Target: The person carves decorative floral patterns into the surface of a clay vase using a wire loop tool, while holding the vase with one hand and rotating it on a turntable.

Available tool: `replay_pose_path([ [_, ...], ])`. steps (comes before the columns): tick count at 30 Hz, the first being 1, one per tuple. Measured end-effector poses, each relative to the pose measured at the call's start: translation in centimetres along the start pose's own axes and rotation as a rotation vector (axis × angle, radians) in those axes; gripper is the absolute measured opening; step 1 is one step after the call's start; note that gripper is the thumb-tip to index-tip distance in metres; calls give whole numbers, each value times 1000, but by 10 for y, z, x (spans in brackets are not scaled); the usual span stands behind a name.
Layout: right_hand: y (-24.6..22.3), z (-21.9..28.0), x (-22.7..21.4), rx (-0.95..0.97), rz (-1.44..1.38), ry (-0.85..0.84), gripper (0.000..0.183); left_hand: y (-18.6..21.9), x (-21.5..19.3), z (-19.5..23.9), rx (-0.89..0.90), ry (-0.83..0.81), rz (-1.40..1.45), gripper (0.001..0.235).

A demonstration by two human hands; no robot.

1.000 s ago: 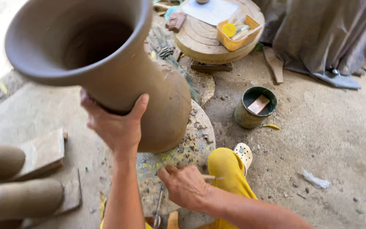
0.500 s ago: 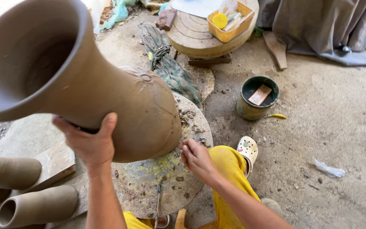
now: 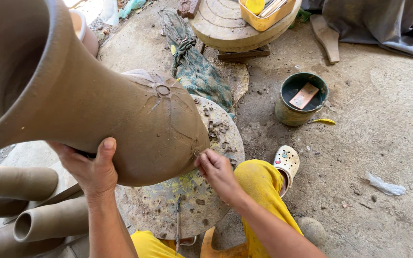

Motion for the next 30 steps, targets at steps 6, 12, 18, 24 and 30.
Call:
replay_pose_path([
  [6, 11, -1, 6, 59, -195, -177, 32, -18, -6, 3, -36, -37, -90, 126],
  [12, 5, 1, 10, -14, -267, -162, 33, -26, -10, 6, -41, -31, -62, 125],
  [18, 2, -3, 8, 130, -260, -185, 37, -29, -13, 7, -49, -17, -112, 127],
  [24, 3, -5, 8, 35, -185, -158, 40, -29, -13, 8, -57, -20, -123, 128],
  [30, 9, -5, 12, -30, -263, -189, 36, -29, -14, 7, -68, -13, -134, 130],
])
Point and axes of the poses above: each hand's wrist, its own z-axis away from the middle knuckle, its own x-axis out of the palm, y = z × x, the point moved 6 cm from there along -z, towards the middle knuckle, and after that the axes turned 9 degrees about x, right-handed, at the moved point
